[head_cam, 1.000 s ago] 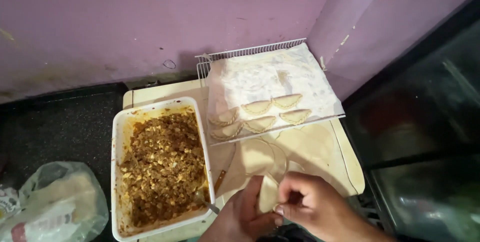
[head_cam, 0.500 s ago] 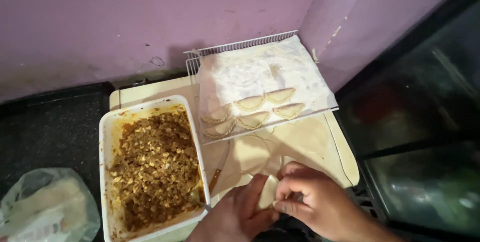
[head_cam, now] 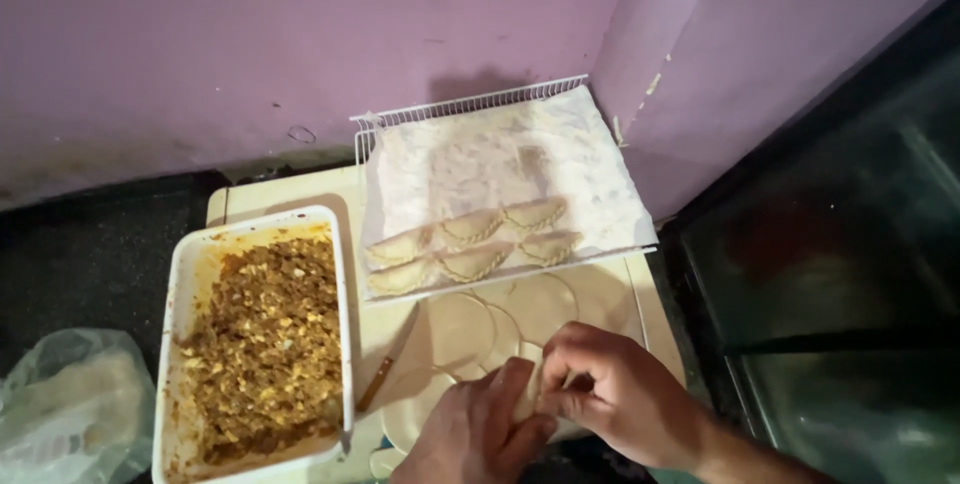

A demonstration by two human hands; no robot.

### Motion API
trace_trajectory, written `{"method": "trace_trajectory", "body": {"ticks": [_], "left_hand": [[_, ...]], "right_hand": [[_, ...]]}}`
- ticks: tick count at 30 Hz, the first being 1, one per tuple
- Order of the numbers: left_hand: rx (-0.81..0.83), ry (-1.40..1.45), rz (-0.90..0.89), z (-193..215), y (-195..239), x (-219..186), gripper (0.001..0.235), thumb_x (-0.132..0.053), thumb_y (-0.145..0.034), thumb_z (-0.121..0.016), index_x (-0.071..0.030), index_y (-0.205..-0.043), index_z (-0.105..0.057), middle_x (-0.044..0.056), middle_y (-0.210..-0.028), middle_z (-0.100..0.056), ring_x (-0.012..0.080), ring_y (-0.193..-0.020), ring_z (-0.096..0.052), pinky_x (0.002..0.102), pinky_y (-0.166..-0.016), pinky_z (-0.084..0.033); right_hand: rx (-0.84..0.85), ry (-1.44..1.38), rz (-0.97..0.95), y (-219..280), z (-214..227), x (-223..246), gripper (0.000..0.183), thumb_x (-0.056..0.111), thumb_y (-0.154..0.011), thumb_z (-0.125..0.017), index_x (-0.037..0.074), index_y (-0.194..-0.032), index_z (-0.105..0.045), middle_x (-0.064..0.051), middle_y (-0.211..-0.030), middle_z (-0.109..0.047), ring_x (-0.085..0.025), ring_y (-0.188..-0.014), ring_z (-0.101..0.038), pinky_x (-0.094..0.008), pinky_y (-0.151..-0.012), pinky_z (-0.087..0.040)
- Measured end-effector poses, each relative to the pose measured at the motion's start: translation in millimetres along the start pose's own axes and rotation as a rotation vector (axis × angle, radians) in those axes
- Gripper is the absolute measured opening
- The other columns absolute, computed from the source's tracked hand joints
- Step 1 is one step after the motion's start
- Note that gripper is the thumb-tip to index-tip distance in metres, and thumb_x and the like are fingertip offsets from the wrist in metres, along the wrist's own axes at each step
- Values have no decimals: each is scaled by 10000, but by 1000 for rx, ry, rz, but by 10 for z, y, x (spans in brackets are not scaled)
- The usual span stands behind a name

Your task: Filling and folding dough discs to create empanadas.

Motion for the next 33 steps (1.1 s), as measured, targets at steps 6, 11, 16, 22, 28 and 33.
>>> {"method": "trace_trajectory", "body": {"ticks": [6, 11, 16, 22, 28, 33], "left_hand": [[-90, 125, -14, -182, -337, -318, 196, -249, -918, -500, -103, -993, -608, 102, -666, -535, 262, -535, -512, 459, -531, -360], [111, 138, 63, -245, -522, -409, 268, -351, -942, -519, -152, -1104, -596, 127, -845, -672, 304, -728, -630, 446, -622, -409], [134, -113, 86, -434, -743, -274, 347, -491, -968, -541, -179, -1100, -620, 81, -938, -712, 341, -801, -697, 490, -646, -480], [113, 20, 26, -511, -944, -244, 226, -306, -955, -495, -139, -965, -647, 137, -833, -723, 354, -703, -687, 475, -596, -434], [258, 205, 185, -694, -1371, -39, 770, -263, -843, -775, -125, -1451, -323, 114, -1245, -686, 261, -1047, -724, 384, -821, -547], [-182, 771, 180, -794, -1726, 452, 729, -143, -818, -774, -169, -1453, -417, 93, -1344, -551, 275, -1138, -627, 367, -927, -619]], "right_hand": [[69, -226, -259, 160, 403, -320, 366, 309, -826, -901, 155, -829, -568, 32, -743, -556, -108, -688, -492, -284, -660, -441], [94, 6, 56, 161, 645, -299, 127, 258, -860, -837, 157, -891, -767, 32, -790, -747, -116, -687, -706, -266, -619, -537], [-94, 80, -43, 241, 573, -652, 286, 246, -839, -891, 176, -763, -625, 32, -728, -626, -123, -626, -577, -294, -573, -443], [100, -135, -188, 251, 776, -823, 303, 378, -863, -854, 160, -883, -644, 32, -730, -666, -87, -660, -604, -268, -617, -495], [-20, -116, -206, 152, 748, -1406, 404, 414, -825, -820, 174, -1138, -734, -23, -1124, -661, -156, -994, -706, -287, -817, -554], [-289, -646, -436, -96, 1015, -2800, 386, 177, -713, -859, 56, -1047, -705, -113, -1029, -788, -246, -809, -751, -394, -626, -637]]}}
Point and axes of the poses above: each hand's wrist, its own y-axis away from the middle knuckle, its own z-axis out of the back of the hand, x = y × z, the point moved 3 cm from there along -y, towards the middle knuckle
